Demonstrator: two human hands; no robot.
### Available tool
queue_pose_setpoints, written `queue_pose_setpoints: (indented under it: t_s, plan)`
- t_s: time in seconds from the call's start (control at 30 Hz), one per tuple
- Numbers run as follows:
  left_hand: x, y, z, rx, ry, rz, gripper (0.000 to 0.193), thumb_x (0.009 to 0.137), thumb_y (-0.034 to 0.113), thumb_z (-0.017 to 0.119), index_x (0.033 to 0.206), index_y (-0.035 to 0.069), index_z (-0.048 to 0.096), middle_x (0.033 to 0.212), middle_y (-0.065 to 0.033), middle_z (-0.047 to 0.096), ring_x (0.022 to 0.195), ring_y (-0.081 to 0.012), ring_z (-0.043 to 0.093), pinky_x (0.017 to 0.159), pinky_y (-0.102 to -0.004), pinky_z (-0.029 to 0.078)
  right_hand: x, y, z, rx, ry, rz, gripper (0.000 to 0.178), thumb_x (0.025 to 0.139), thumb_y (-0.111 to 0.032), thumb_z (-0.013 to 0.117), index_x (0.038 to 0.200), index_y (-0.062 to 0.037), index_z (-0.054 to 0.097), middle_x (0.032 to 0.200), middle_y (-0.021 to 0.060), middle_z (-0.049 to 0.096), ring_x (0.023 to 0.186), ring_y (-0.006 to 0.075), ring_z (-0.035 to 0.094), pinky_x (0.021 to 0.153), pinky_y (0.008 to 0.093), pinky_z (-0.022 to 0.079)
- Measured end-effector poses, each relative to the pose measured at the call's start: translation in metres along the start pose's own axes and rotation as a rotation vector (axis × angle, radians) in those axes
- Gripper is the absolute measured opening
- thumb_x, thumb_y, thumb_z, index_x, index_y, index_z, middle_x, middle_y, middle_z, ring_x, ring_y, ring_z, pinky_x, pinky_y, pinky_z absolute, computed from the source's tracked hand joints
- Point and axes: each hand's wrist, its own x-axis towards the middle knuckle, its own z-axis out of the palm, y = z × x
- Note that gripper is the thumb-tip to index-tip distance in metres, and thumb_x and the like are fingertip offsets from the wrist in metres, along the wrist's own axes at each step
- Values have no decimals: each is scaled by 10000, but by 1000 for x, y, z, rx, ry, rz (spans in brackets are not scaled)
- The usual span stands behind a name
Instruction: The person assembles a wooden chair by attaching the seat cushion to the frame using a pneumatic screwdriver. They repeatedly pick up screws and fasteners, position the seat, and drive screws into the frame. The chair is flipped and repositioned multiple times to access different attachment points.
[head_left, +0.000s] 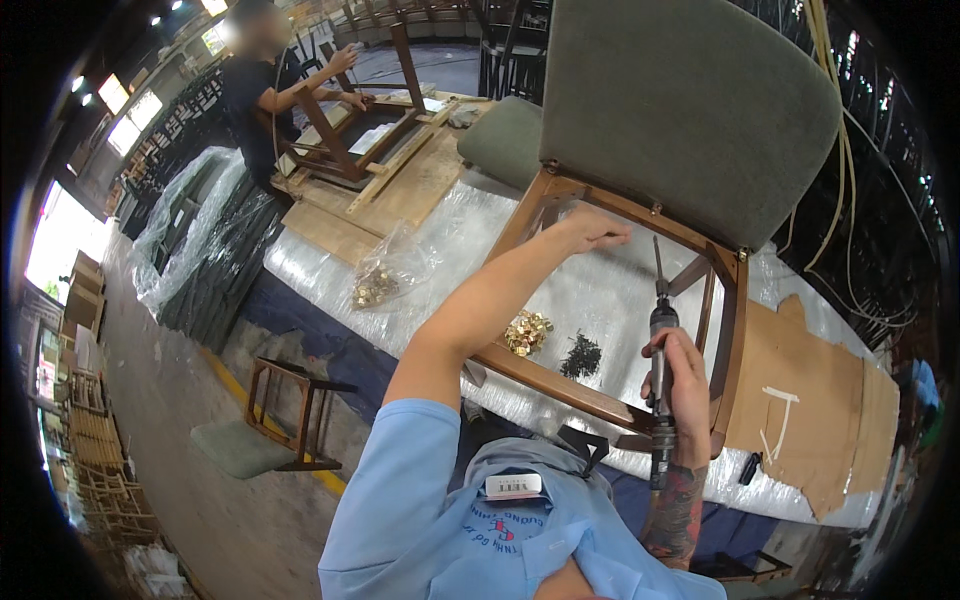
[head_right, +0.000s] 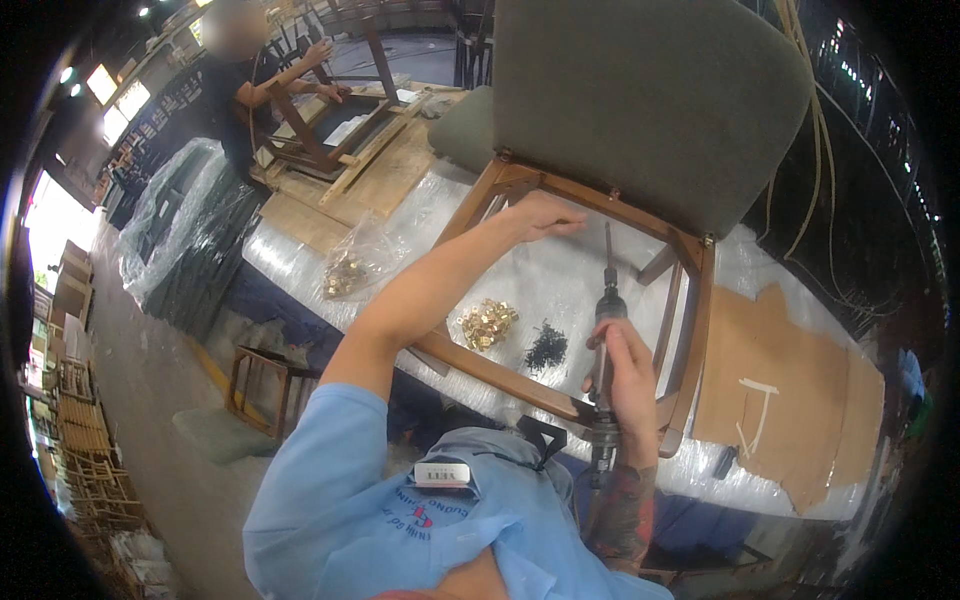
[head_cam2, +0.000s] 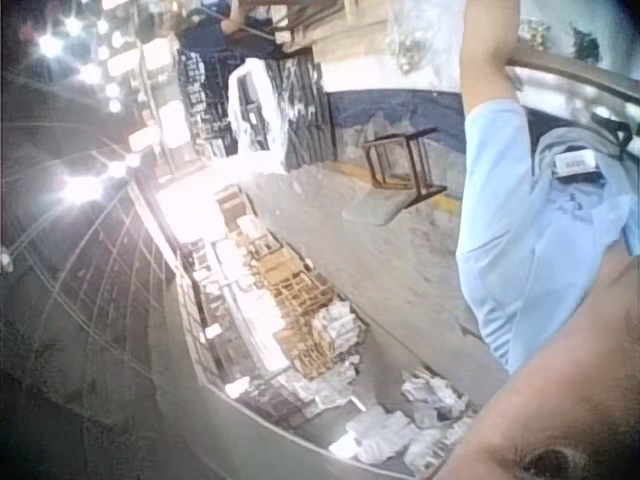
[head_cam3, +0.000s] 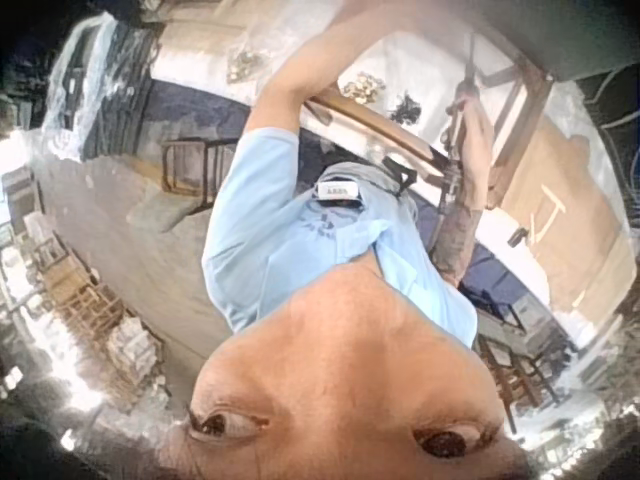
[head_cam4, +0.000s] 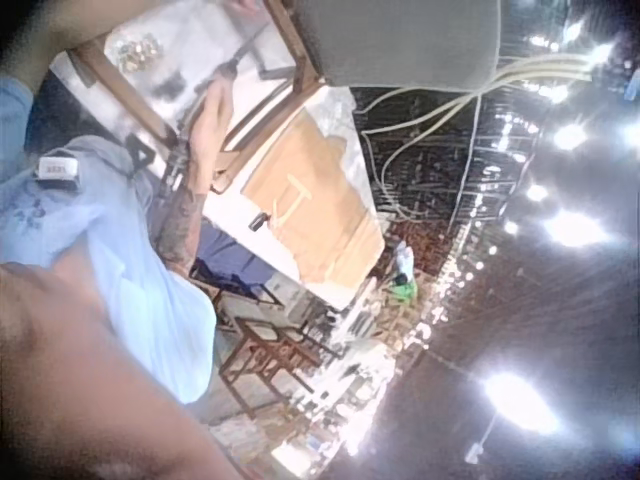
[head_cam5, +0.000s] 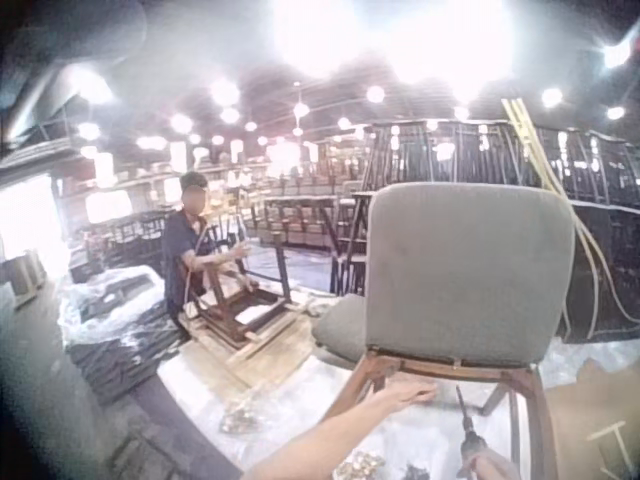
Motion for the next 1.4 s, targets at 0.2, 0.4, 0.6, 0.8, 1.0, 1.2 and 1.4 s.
queue_pose_setpoints:
  t_s: [0.2, 0.4, 0.6, 0.8, 1.0, 1.2, 1.4]
  plan:
    - [-2, 9, 5, 424, -24, -228, 221, 922, 188, 694, 893, -22, 633, 674, -64, 562, 564, -138, 549, 516, -249, 498, -6, 10, 9, -47, 61, 9, 287, 1032, -307, 471, 1020, -52, 603, 895, 48, 579, 578, 109, 564, 493, 243, 482]
    - [17, -21, -16, 317, -151, -293, 123, 939, 70, 588, 910, -41, 630, 699, -75, 573, 685, -216, 610, 596, -316, 539, -9, 12, 10, -60, 56, -19, 302, 1035, -320, 453, 1032, -55, 599, 908, 76, 595, 551, 110, 565, 488, 240, 480]
    - [-18, -1, 3, 129, -167, -138, 158, 929, 81, 637, 973, -71, 648, 853, -132, 665, 837, -225, 671, 679, -302, 560, -10, 13, 7, -24, 87, 8, 305, 1038, -313, 445, 1031, -48, 597, 899, 76, 596, 545, 115, 573, 488, 234, 468]
    - [-17, 12, 0, 136, -192, -118, 144, 942, 101, 654, 968, -41, 654, 851, -92, 656, 738, -143, 629, 607, -244, 496, -8, 11, 7, 25, 52, 31, 313, 1047, -324, 436, 1032, -51, 587, 894, 68, 588, 540, 121, 587, 489, 234, 463]
    - [-18, 8, 19, -16, -196, -233, 208, 998, 215, 595, 945, 14, 610, 711, 19, 471, 564, -100, 401, 490, -239, 346, -8, 13, 5, 86, 1, 34, 290, 1046, -314, 447, 1020, -57, 579, 918, 72, 586, 535, 118, 586, 473, 229, 453]
    - [-32, 16, 26, -52, -286, -232, 427, 966, 463, 603, 813, 74, 512, 672, 53, 330, 566, -59, 354, 481, -206, 292, -8, 15, 3, 89, -11, 9, 276, 1047, -303, 450, 1012, -61, 578, 920, 62, 585, 541, 106, 590, 470, 218, 448]
    - [-29, 7, 23, -91, -140, -219, 394, 974, 399, 613, 896, 20, 536, 737, -10, 460, 625, -107, 454, 520, -228, 384, -10, 12, 6, 129, -12, 20, 269, 1046, -299, 457, 1013, -62, 579, 913, 44, 576, 541, 100, 587, 468, 216, 442]
